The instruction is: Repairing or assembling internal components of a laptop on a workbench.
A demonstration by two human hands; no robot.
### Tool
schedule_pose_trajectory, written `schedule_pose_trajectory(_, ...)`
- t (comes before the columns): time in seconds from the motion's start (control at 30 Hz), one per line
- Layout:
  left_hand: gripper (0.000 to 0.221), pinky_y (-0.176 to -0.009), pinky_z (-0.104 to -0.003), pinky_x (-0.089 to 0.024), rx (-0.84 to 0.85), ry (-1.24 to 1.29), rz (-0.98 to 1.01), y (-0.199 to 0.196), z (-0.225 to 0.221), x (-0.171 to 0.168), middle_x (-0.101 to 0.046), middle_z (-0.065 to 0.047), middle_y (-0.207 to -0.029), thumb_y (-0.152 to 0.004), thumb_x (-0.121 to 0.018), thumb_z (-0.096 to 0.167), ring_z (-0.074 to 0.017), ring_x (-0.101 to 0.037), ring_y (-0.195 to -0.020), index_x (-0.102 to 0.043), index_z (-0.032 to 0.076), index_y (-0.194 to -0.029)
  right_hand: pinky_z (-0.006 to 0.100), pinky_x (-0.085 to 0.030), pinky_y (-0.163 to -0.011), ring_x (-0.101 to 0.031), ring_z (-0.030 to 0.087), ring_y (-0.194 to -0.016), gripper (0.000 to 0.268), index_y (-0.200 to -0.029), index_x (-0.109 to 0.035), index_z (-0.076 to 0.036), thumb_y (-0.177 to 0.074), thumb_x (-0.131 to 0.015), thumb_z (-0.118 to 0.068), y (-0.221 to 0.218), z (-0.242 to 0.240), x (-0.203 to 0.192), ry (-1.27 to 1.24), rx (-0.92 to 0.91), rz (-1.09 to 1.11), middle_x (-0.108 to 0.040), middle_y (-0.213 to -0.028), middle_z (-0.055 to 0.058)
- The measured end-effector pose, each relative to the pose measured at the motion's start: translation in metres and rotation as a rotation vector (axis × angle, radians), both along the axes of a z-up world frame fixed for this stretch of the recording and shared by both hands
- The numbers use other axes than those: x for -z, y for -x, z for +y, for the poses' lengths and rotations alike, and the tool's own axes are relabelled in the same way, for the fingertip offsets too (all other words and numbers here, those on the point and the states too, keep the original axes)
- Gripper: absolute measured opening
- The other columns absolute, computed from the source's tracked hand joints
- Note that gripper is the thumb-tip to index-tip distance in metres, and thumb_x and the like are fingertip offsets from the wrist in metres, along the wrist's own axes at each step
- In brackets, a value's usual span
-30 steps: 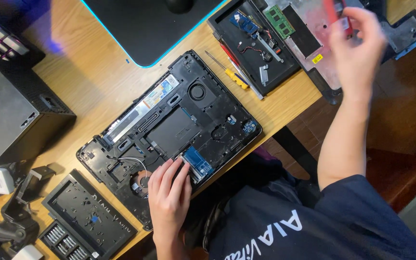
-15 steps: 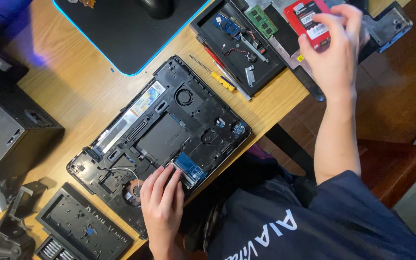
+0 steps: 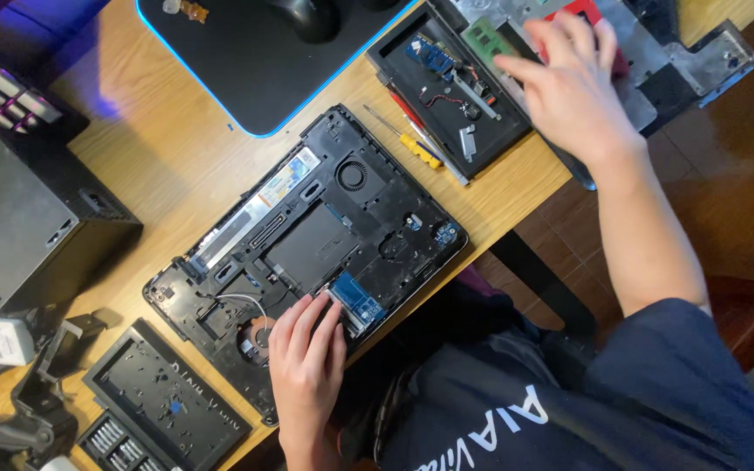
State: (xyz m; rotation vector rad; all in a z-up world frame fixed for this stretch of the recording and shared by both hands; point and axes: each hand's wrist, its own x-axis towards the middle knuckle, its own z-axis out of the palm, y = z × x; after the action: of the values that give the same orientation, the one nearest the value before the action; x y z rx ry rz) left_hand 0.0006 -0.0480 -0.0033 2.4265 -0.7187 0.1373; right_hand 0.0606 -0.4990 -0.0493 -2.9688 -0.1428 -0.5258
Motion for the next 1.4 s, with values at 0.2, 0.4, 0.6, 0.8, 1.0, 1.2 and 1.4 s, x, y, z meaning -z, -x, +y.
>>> schedule_pose_trajectory(0.2,0.031,-0.102,-0.044,-0.049,-0.001,0.01,0.02,0.001,0.002,-0.001,-0.068,-0.01,-0.125,-0.086,-0.074,0.004,-0.031,-0.062,-0.121,-0.072,0.004,-0.117,0.052,-0.023,-0.12,-0.047,0.028,-0.137,0.017,-0.112,-0.075,-0.013,-0.096,-0.072,-0.016,-0.007,-0.012,0.002,0.053,0.015,-0.018,-0.062,-0.128,0.007)
schedule_pose_trajectory(0.4,0.032,-0.102,-0.044,-0.048,0.004,0.006,0.033,-0.001,0.002,0.0,-0.068,-0.01,-0.126,-0.087,-0.073,0.005,-0.0307,-0.061,-0.122,-0.071,0.004,-0.118,0.054,-0.025,-0.119,-0.054,0.026,-0.128,0.016,-0.108,-0.071,-0.011,-0.094,-0.076,-0.016,-0.021,-0.01,0.015,0.04,0.022,-0.056,-0.068,-0.119,0.004)
schedule_pose_trajectory(0.6,0.032,-0.103,-0.045,-0.048,0.009,0.026,0.031,0.0,0.005,0.002,-0.068,-0.01,-0.126,-0.087,-0.073,0.006,-0.0311,-0.061,-0.123,-0.071,0.005,-0.119,0.048,-0.035,-0.112,-0.063,0.026,-0.11,0.019,-0.108,-0.068,-0.01,-0.09,-0.067,-0.004,-0.029,-0.02,0.02,0.124,0.011,-0.116,-0.072,-0.111,0.005)
schedule_pose_trajectory(0.8,0.033,-0.104,-0.046,-0.048,0.014,0.034,0.038,-0.001,0.005,0.002,-0.068,-0.01,-0.127,-0.087,-0.074,0.005,-0.0319,-0.061,-0.123,-0.07,0.005,-0.119,0.04,-0.051,-0.085,-0.07,0.031,-0.089,0.011,-0.098,-0.072,-0.002,-0.088,-0.068,0.001,-0.034,-0.006,-0.003,0.009,0.086,-0.126,-0.073,-0.093,0.013)
schedule_pose_trajectory(1.0,0.033,-0.105,-0.047,-0.048,0.019,0.055,0.039,-0.002,0.007,0.003,-0.067,-0.01,-0.127,-0.087,-0.074,0.005,-0.0323,-0.061,-0.124,-0.07,0.004,-0.12,0.03,-0.054,-0.074,-0.072,0.024,-0.081,0.015,-0.112,-0.073,0.004,-0.098,-0.071,-0.002,-0.032,0.046,-0.035,-0.483,0.001,0.105,-0.074,-0.096,0.016)
schedule_pose_trajectory(1.2,0.033,-0.106,-0.047,-0.048,0.02,0.079,0.041,-0.002,0.011,0.004,-0.067,-0.01,-0.128,-0.087,-0.075,0.005,-0.032,-0.061,-0.125,-0.07,0.004,-0.12,0.033,-0.054,-0.08,-0.071,0.025,-0.092,0.018,-0.113,-0.074,0.004,-0.097,-0.074,-0.003,-0.033,0.068,-0.046,-0.3,-0.102,0.116,-0.073,-0.106,0.017)
schedule_pose_trajectory(1.4,0.036,-0.11,-0.049,-0.045,0.051,0.042,0.029,0.0,0.014,0.002,-0.065,-0.012,-0.132,-0.089,-0.075,0.007,-0.0321,-0.059,-0.128,-0.068,0.004,-0.124,0.037,-0.052,-0.1,-0.065,0.027,-0.114,0.016,-0.113,-0.075,-0.004,-0.099,-0.075,-0.011,0.001,0.103,-0.046,-0.23,-0.228,0.219,-0.072,-0.119,0.009)
